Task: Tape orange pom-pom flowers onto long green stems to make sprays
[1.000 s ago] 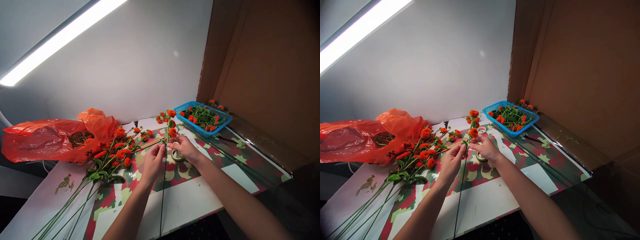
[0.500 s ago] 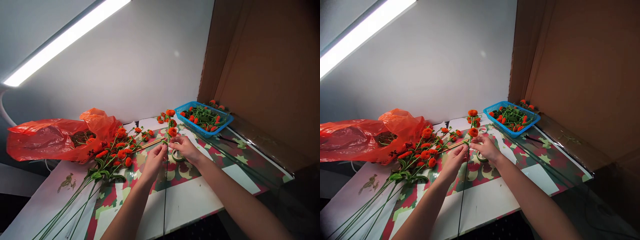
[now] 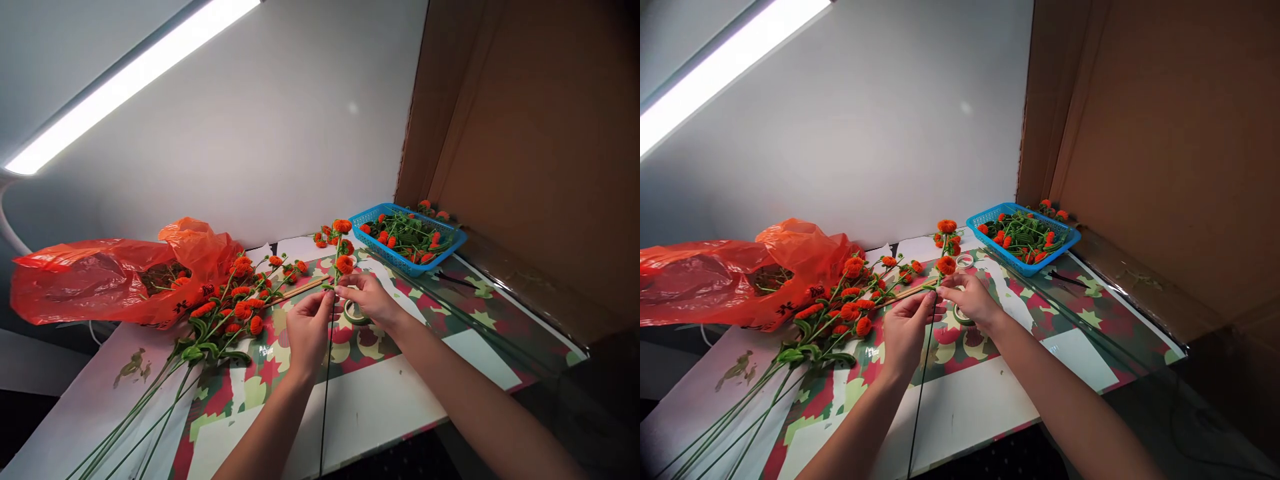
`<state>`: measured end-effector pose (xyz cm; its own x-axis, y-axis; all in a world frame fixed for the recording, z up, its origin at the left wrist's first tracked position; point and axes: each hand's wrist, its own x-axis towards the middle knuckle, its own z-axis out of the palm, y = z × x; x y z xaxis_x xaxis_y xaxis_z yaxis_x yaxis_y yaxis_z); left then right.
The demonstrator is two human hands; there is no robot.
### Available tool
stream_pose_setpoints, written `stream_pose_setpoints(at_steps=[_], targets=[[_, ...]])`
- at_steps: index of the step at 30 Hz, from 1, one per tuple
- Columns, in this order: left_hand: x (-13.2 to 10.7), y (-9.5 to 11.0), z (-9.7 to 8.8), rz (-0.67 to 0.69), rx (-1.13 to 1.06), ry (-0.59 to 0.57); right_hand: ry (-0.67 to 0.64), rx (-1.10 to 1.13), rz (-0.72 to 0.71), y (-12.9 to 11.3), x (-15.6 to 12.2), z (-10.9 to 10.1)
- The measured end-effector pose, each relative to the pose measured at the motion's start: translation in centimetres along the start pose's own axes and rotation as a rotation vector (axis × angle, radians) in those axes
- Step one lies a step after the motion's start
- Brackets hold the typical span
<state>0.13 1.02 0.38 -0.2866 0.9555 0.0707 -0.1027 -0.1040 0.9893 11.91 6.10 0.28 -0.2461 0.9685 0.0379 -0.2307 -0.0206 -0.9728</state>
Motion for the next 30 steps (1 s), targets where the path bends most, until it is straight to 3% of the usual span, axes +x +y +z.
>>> stream_pose_setpoints(at_steps=[7, 12, 19, 27, 30], targets=[[-0.2, 0.4, 0.0, -0.015, 0.020, -0.001, 0.027, -0.099, -0.084, -0.2, -0.1, 0.2], [-0.2, 0.6, -0.2, -0.019, 0.073, 0.015, 0.014, -0.096, -0.026, 0.1, 0.0, 0.2], [0.0, 0.7, -0.3, -0.048, 0.058, -0.006, 0.024, -0.101, -0.053, -0.2, -0.1, 0.4], [0.6, 1.1, -1.0, -0.272, -0.260, -0.129, -0.121, -0.066, -0.097, -0.3, 0.1, -0.1], [0.6, 1.2, -1.1, -0.319, -0.345, -0.157, -0.180, 0.063, -0.005, -0.2, 0.1, -0.2]])
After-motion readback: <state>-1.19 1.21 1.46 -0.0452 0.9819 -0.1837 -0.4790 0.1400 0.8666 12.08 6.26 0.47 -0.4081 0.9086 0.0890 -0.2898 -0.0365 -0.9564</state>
